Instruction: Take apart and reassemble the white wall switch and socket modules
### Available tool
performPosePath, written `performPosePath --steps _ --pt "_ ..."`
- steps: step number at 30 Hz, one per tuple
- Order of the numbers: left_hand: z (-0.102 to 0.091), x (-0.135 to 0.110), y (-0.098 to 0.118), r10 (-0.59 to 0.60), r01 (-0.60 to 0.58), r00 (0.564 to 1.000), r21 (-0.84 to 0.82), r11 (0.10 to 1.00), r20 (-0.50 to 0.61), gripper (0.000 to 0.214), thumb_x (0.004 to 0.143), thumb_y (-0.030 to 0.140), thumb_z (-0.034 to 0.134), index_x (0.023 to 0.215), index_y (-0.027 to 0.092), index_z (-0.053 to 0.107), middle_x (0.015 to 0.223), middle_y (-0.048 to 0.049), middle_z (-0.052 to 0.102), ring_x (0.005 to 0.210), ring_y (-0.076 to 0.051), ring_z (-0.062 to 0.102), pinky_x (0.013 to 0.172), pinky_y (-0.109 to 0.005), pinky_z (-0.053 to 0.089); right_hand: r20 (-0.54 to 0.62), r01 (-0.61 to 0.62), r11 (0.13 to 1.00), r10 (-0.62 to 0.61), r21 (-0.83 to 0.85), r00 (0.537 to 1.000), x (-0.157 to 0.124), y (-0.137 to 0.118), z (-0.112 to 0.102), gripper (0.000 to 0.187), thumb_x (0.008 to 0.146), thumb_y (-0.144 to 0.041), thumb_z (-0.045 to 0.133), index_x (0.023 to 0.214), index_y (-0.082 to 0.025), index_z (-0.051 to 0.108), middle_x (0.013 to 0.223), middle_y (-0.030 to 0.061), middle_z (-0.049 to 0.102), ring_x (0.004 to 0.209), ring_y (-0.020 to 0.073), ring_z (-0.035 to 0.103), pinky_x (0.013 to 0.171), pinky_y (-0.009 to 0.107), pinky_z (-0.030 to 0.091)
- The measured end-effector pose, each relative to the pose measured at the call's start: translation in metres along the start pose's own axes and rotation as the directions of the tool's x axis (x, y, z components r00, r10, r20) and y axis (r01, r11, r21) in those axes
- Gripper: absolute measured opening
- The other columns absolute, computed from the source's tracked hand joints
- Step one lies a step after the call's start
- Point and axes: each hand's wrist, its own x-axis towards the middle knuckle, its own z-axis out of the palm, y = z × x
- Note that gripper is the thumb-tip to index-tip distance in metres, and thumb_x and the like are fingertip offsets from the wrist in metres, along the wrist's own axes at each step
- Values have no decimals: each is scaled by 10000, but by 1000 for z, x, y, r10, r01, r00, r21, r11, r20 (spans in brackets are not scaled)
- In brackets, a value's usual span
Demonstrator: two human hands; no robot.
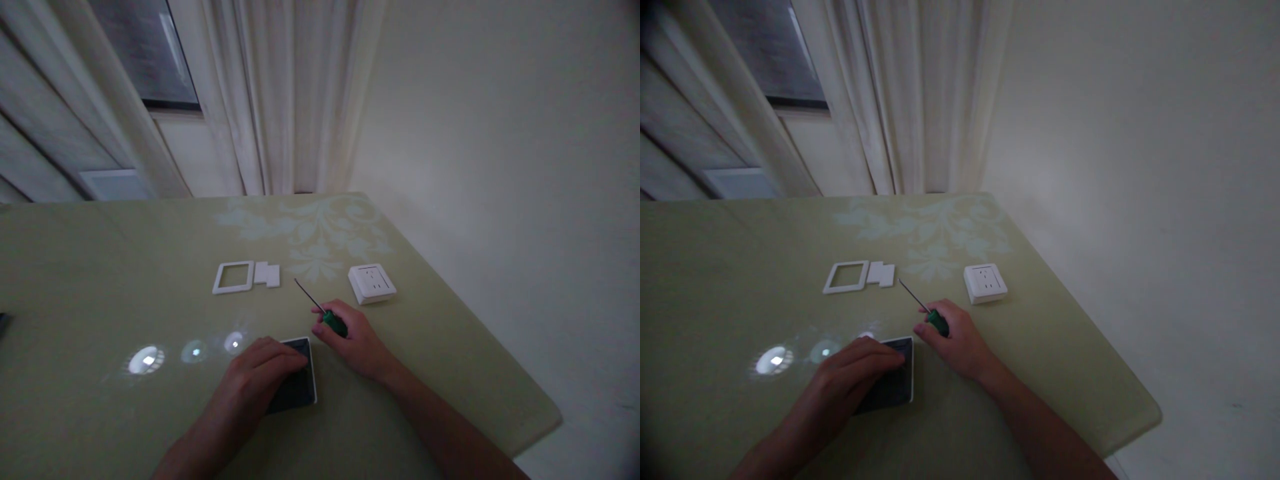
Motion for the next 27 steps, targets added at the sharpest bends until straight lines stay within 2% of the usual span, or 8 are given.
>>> performPosePath --steps 9,17,23,27 --pt "5 -10 -6 -35 34 997 12 999 62 260 1151 219 470 1194 243 726 1062 -57 786 929 -198 700 799 -308 555 -9 -2 1000 2 6 1000 0 -1 0 345 967 -464 730 1187 -199 743 1064 64 751 996 235 702 908 362 511" --pt "5 -10 -2 -11 5 995 58 998 100 275 1152 241 460 1226 235 725 1081 -68 778 936 -212 684 853 -351 543 -17 7 1000 -7 -1 1000 0 -2 0 341 965 -449 731 1193 -196 745 1065 64 752 1000 233 704 919 362 514" --pt "7 -8 2 2 -7 997 69 998 71 274 1155 221 443 1202 224 713 1044 -62 782 906 -205 691 820 -344 544 -9 14 1000 -14 -13 1000 0 -2 0 352 974 -461 718 1200 -194 746 1065 65 750 992 231 698 912 360 512" --pt "6 -4 5 -2 -6 996 81 997 89 281 1160 245 432 1186 215 710 1034 -61 775 888 -204 680 806 -342 540 -1 14 1000 -14 -8 1000 0 -2 -1 343 978 -459 719 1198 -197 745 1068 67 751 994 232 703 907 359 518"
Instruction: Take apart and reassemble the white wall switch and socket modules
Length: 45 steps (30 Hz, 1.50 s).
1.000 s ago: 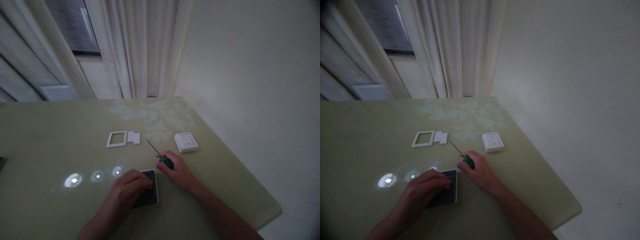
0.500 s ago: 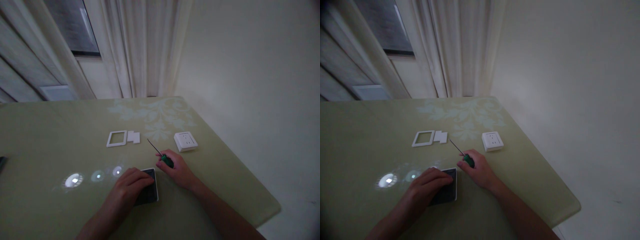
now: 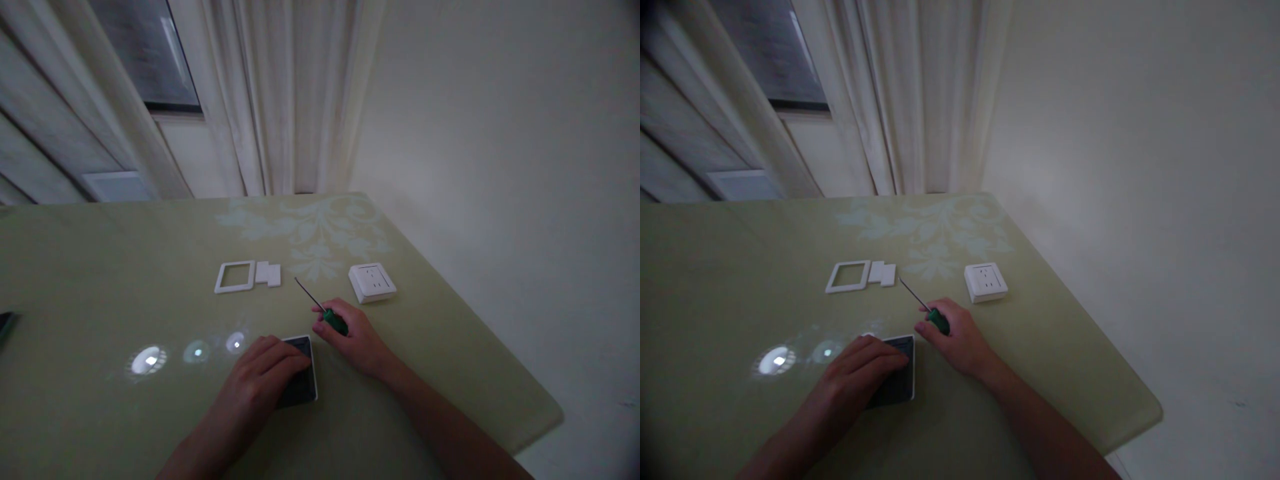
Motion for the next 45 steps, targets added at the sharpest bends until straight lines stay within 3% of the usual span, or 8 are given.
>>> performPosePath --steps 15,22,30,37,45 --pt "5 -1 3 -6 4 999 24 1000 47 247 1142 181 457 1199 219 694 1039 -47 748 907 -217 638 854 -366 489 -3 -2 1000 2 -2 1000 0 -1 1 326 973 -437 720 1187 -191 743 1062 64 753 986 229 702 895 355 515" --pt "2 3 6 18 -23 998 64 998 66 275 1152 244 434 1139 207 706 996 -59 741 876 -231 642 803 -369 497 2 0 1000 0 4 1000 0 -1 1 325 983 -453 715 1187 -202 741 1062 62 750 998 233 702 916 362 518" --pt "5 0 6 15 -21 997 80 997 76 243 1134 168 472 1168 218 707 1035 -62 746 909 -231 652 853 -386 512 5 3 1000 -3 -9 1000 1 2 1 319 985 -455 707 1183 -207 737 1061 61 748 988 234 695 910 369 519" --pt "8 -5 4 23 -30 997 83 996 79 278 1154 240 420 1188 203 693 1064 -78 736 952 -244 643 878 -388 515 0 4 1000 -4 1 1000 1 0 1 321 978 -462 706 1155 -196 738 1054 66 750 974 232 694 911 369 518" --pt "2 2 7 64 -73 992 88 993 105 213 1134 210 493 1165 191 703 1033 -65 752 920 -234 670 843 -376 520 3 7 1000 -7 -9 1000 1 2 2 332 986 -467 706 1185 -203 742 1060 63 755 989 236 701 915 374 520"
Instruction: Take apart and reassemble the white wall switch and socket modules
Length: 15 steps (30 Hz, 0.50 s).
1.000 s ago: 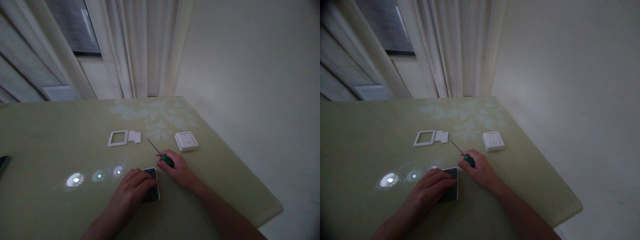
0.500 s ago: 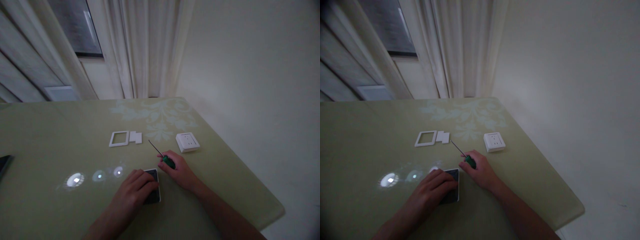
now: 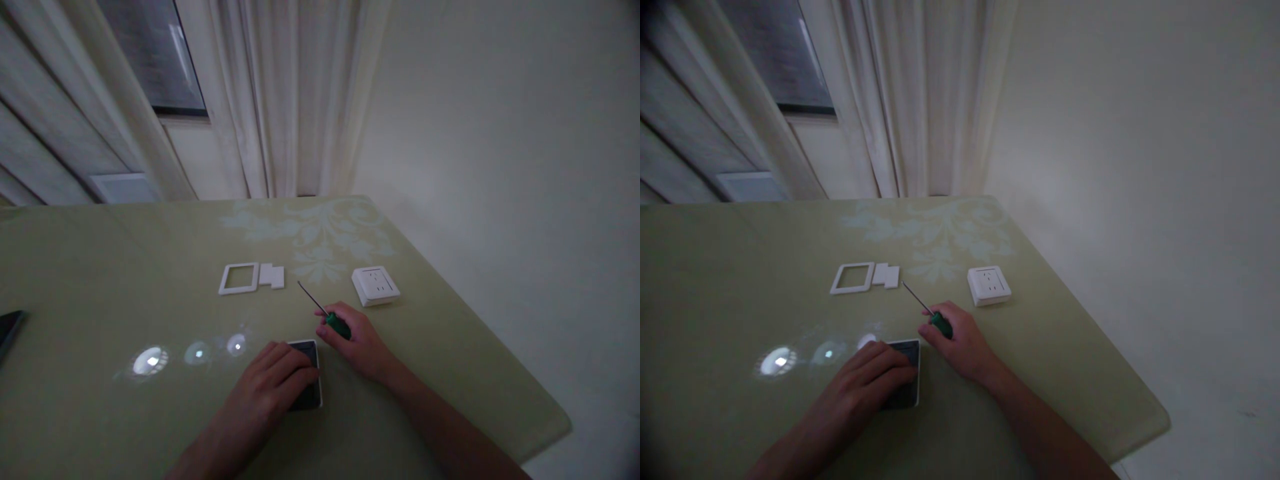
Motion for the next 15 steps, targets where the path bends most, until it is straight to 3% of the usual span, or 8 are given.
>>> performPosePath --steps 6,15 --pt "1 1 2 -2 2 1000 35 999 -12 261 1149 223 443 1180 184 700 1044 -74 751 928 -240 674 865 -393 514 -8 -7 1000 7 5 1000 0 -1 0 309 977 -438 713 1177 -205 743 1059 64 753 989 236 699 922 377 518" --pt "-4 7 4 99 -96 995 126 987 -19 381 1168 264 336 1196 126 690 1006 -82 757 879 -230 665 806 -384 497 0 -10 1000 10 11 1000 0 1 0 323 976 -442 706 1175 -190 745 1056 71 749 989 245 696 922 386 508"
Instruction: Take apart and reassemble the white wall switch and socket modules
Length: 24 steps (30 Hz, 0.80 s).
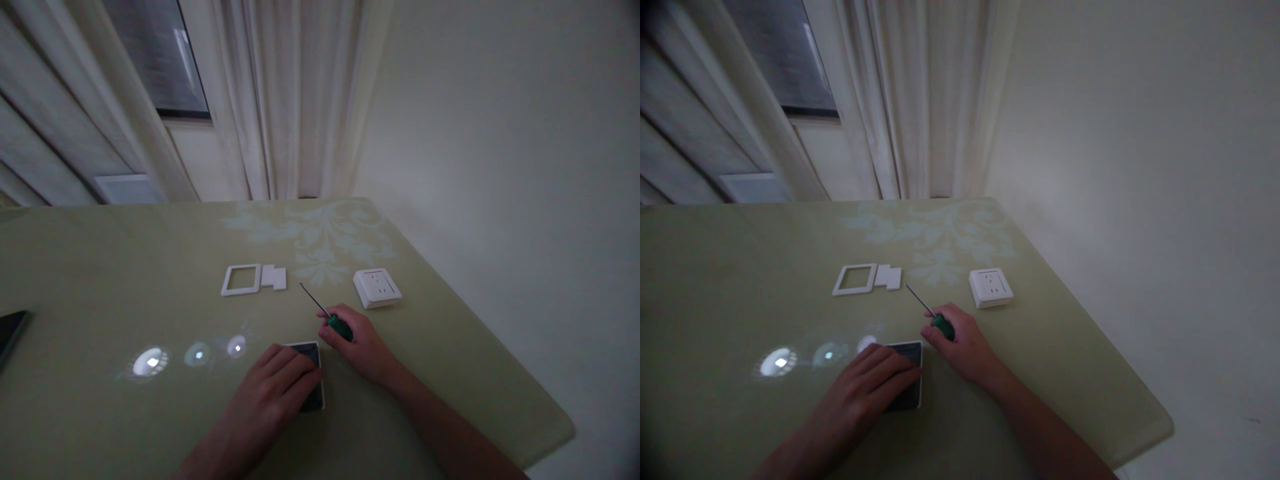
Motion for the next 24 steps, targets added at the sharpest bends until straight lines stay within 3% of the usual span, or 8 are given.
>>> performPosePath --steps 13,18,21,22,24 --pt "6 -2 0 -88 88 996 -59 994 10 313 1142 277 403 1112 168 695 990 -61 732 878 -237 639 800 -383 463 -4 2 1000 -2 0 1000 1 1 1 321 966 -451 706 1153 -193 745 1041 71 751 975 242 692 913 376 504" --pt "9 -4 0 -110 113 993 -57 992 51 235 1140 243 453 1162 186 681 1035 -63 736 904 -247 649 814 -397 484 -4 -6 1000 6 -1 1000 1 -1 0 322 964 -447 709 1155 -190 745 1038 73 750 964 244 694 905 383 513" --pt "5 -5 -3 -211 216 976 -90 972 59 192 1121 279 559 1288 237 642 1187 -65 738 1022 -263 664 900 -426 517 -2 11 1000 -11 -1 1000 0 1 -1 326 969 -451 703 1167 -195 745 1041 72 743 993 251 690 930 393 519" --pt "2 -6 -4 -260 267 963 -109 957 75 288 1087 343 639 1361 262 608 1277 -74 720 1101 -284 658 952 -451 524 -4 25 1000 -25 8 1000 -1 2 -1 327 982 -440 678 1192 -198 743 1059 75 736 1012 251 685 937 392 525" --pt "-2 -8 -6 -343 361 929 -145 921 137 675 940 513 819 1502 308 507 1450 -98 645 1260 -346 610 1058 -524 513 7 31 998 -31 63 999 -2 3 -2 352 1021 -376 581 1297 -210 721 1121 81 700 956 220 677 868 359 556"
